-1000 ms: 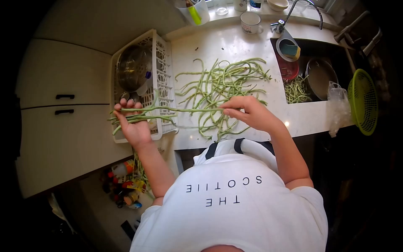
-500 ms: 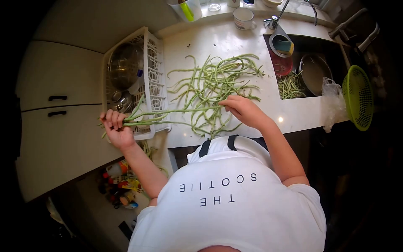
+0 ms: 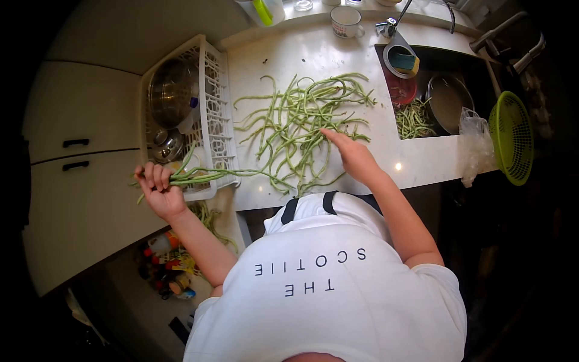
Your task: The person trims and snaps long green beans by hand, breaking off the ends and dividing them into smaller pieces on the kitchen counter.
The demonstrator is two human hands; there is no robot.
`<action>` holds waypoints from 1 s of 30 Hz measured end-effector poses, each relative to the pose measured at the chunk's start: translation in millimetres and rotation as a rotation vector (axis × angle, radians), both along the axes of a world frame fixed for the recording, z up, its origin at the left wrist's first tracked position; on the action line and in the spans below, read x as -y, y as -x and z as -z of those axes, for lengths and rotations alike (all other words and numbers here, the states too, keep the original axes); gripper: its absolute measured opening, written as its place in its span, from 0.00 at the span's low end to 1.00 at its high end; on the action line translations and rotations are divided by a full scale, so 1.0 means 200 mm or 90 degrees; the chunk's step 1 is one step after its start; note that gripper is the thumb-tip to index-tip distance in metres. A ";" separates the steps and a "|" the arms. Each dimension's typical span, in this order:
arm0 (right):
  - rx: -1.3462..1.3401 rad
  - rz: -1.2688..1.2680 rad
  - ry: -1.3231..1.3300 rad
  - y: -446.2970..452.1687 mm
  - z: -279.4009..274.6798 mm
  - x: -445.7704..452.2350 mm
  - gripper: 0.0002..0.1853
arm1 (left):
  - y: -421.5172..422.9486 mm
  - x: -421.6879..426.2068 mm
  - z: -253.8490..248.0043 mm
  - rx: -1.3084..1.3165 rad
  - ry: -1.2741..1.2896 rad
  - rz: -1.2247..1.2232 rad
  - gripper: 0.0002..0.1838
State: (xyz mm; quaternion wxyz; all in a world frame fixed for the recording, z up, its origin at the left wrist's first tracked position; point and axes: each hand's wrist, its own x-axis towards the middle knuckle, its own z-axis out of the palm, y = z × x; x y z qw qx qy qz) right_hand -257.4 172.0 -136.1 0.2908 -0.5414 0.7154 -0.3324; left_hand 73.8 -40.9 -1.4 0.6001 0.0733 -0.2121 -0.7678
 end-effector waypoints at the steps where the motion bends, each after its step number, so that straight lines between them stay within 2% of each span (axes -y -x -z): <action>1: -0.021 0.013 0.060 -0.02 0.02 0.00 0.27 | 0.01 0.00 0.00 0.008 0.009 0.019 0.10; 3: 0.021 -0.062 -0.081 -0.03 0.05 0.03 0.30 | 0.03 -0.01 0.00 0.031 0.014 0.017 0.10; 4: 0.077 -0.054 -0.203 -0.04 0.05 0.08 0.27 | 0.04 -0.02 -0.01 0.054 0.022 0.017 0.10; 5: 0.077 -0.055 -0.204 -0.06 0.11 0.09 0.27 | 0.05 -0.03 0.00 0.054 0.022 0.016 0.10; 7: 0.194 -0.007 -0.073 -0.10 0.22 0.12 0.22 | 0.08 -0.04 0.00 0.088 0.025 0.037 0.11; 8: 0.193 -0.008 -0.072 -0.11 0.22 0.12 0.22 | 0.09 -0.05 -0.01 0.087 0.026 0.036 0.11; 10: 0.430 0.087 0.011 -0.12 0.10 0.16 0.16 | 0.12 -0.09 -0.03 0.167 0.025 -0.001 0.12; 11: 0.429 0.083 0.012 -0.11 0.06 0.17 0.16 | 0.12 -0.10 -0.03 0.166 0.026 -0.004 0.12; 13: 0.582 0.155 0.146 -0.09 -0.02 0.18 0.15 | 0.13 -0.12 0.01 0.275 0.037 0.026 0.12; 15: 0.561 0.132 0.175 -0.04 -0.16 0.19 0.13 | 0.18 -0.15 0.05 0.317 0.014 0.022 0.11; 18: 0.759 0.115 0.180 0.00 -0.38 0.21 0.16 | 0.32 -0.22 0.09 0.537 0.019 0.059 0.07; 20: 0.723 0.091 0.195 -0.01 -0.46 0.23 0.16 | 0.43 -0.29 0.09 0.637 0.072 0.089 0.06; 21: 0.691 0.069 0.206 -0.02 -0.48 0.24 0.17 | 0.48 -0.32 0.07 0.715 0.101 0.111 0.09; 22: 0.656 0.086 0.198 -0.03 -0.48 0.25 0.15 | 0.53 -0.35 0.05 0.711 0.167 0.124 0.11; 26: 0.634 0.048 0.129 -0.10 -0.45 0.28 0.11 | 0.67 -0.42 0.01 0.668 0.255 0.143 0.12; 28: 0.641 0.023 0.086 -0.13 -0.42 0.27 0.11 | 0.69 -0.41 0.02 0.692 0.405 0.083 0.12; 30: 0.625 -0.019 0.034 -0.18 -0.38 0.26 0.13 | 0.67 -0.39 0.07 0.683 0.373 0.089 0.11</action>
